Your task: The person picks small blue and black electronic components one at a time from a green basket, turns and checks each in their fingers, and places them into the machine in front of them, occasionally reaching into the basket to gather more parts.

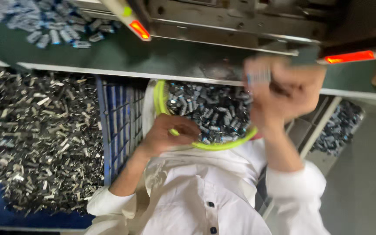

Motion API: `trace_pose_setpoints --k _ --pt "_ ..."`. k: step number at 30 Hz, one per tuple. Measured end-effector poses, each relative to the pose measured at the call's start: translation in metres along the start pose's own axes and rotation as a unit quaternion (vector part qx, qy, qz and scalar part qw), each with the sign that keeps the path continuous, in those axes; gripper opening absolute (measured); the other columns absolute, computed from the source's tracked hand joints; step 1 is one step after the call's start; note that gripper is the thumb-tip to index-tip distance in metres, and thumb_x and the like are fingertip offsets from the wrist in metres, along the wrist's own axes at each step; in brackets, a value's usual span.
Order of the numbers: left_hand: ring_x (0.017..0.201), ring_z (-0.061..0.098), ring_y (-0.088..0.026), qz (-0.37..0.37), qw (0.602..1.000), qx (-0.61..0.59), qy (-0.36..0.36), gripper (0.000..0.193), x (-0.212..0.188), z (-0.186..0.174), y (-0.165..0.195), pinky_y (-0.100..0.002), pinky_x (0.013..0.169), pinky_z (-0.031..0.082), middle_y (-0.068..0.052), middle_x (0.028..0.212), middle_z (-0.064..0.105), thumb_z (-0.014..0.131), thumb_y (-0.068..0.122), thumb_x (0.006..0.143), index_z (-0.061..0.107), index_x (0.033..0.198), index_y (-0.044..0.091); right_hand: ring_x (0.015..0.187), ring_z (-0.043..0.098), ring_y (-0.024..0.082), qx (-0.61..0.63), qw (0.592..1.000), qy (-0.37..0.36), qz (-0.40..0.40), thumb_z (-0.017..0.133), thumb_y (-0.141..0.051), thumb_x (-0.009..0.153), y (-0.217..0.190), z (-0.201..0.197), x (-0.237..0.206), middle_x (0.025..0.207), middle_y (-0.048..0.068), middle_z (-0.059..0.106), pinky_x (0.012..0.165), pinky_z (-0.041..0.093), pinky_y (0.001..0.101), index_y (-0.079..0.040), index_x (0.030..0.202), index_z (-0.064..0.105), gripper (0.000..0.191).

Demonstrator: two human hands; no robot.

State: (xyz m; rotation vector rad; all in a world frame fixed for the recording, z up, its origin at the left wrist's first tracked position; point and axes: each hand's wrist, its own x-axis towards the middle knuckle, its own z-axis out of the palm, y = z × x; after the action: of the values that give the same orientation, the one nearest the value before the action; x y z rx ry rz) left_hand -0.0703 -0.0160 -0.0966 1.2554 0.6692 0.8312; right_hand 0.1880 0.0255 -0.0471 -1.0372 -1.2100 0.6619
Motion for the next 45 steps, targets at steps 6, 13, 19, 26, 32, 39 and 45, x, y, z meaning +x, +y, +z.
trace_pose_setpoints --k 6,13,19,26,32,39,45 --pt "0.091 0.071 -0.027 0.077 0.921 0.378 0.045 0.015 0.017 0.050 -0.032 -0.037 0.084 0.057 -0.010 0.097 0.076 0.077 0.010 0.083 0.074 0.097 0.003 0.084 0.069 0.030 -0.365 0.884 -0.030 -0.290 0.078 0.014 0.087 0.029 0.024 0.092 0.095 0.010 0.071 0.074 0.054 0.0378 -0.004 0.111 0.063 0.034" --pt "0.090 0.062 -0.032 0.039 0.887 0.459 0.043 0.018 0.036 0.092 -0.047 -0.043 0.080 0.053 -0.013 0.088 0.066 0.075 0.020 0.088 0.069 0.081 0.004 0.081 0.072 0.026 -0.325 0.920 -0.151 -0.160 0.062 0.017 0.090 0.006 0.014 0.102 0.097 0.008 0.075 0.074 0.053 0.0371 -0.003 0.104 0.067 0.025" --pt "0.094 0.059 -0.032 0.060 0.857 0.511 0.019 0.020 0.061 0.112 -0.054 -0.041 0.073 0.052 -0.013 0.089 0.061 0.077 0.021 0.074 0.069 0.076 0.003 0.081 0.070 0.032 -0.359 0.895 -0.138 -0.224 0.071 0.011 0.066 -0.031 -0.009 0.042 0.091 0.013 0.074 0.078 0.055 0.0425 -0.002 0.087 0.070 0.025" --pt "0.098 0.075 -0.019 -0.084 0.994 0.061 0.036 0.027 0.032 0.082 -0.042 -0.033 0.085 0.058 -0.007 0.109 0.074 0.072 -0.005 0.082 0.071 0.108 -0.001 0.095 0.075 0.026 -0.260 0.948 -0.175 0.054 0.070 0.017 0.075 -0.024 -0.041 -0.078 0.103 0.014 0.075 0.083 0.059 0.0337 -0.001 0.097 0.069 0.028" --pt "0.094 0.073 -0.011 -0.075 0.997 -0.011 -0.009 0.035 0.043 0.053 -0.017 -0.025 0.081 0.060 -0.004 0.115 0.070 0.066 -0.012 0.080 0.062 0.112 0.000 0.095 0.072 0.025 -0.168 0.969 -0.172 0.054 0.071 0.018 0.070 -0.021 -0.028 -0.086 0.110 0.016 0.068 0.078 0.061 0.0301 0.002 0.112 0.067 0.046" --pt "0.098 0.063 -0.011 -0.065 0.983 -0.140 0.099 0.017 0.019 0.063 -0.020 -0.026 0.088 0.051 -0.006 0.106 0.066 0.068 -0.009 0.099 0.066 0.114 -0.001 0.101 0.073 0.027 0.037 0.988 -0.059 0.135 0.055 0.028 0.085 0.003 -0.015 -0.122 0.112 0.023 0.069 0.078 0.068 0.0324 0.001 0.112 0.043 0.040" --pt "0.093 0.072 -0.019 0.120 0.978 0.109 0.131 0.018 0.023 0.058 -0.002 -0.030 0.084 0.058 -0.008 0.100 0.070 0.070 -0.009 0.086 0.065 0.100 0.001 0.100 0.074 0.029 -0.068 0.996 -0.027 0.049 0.058 0.031 0.081 0.017 -0.003 -0.136 0.107 0.030 0.067 0.071 0.068 0.0351 0.003 0.103 0.037 0.041"
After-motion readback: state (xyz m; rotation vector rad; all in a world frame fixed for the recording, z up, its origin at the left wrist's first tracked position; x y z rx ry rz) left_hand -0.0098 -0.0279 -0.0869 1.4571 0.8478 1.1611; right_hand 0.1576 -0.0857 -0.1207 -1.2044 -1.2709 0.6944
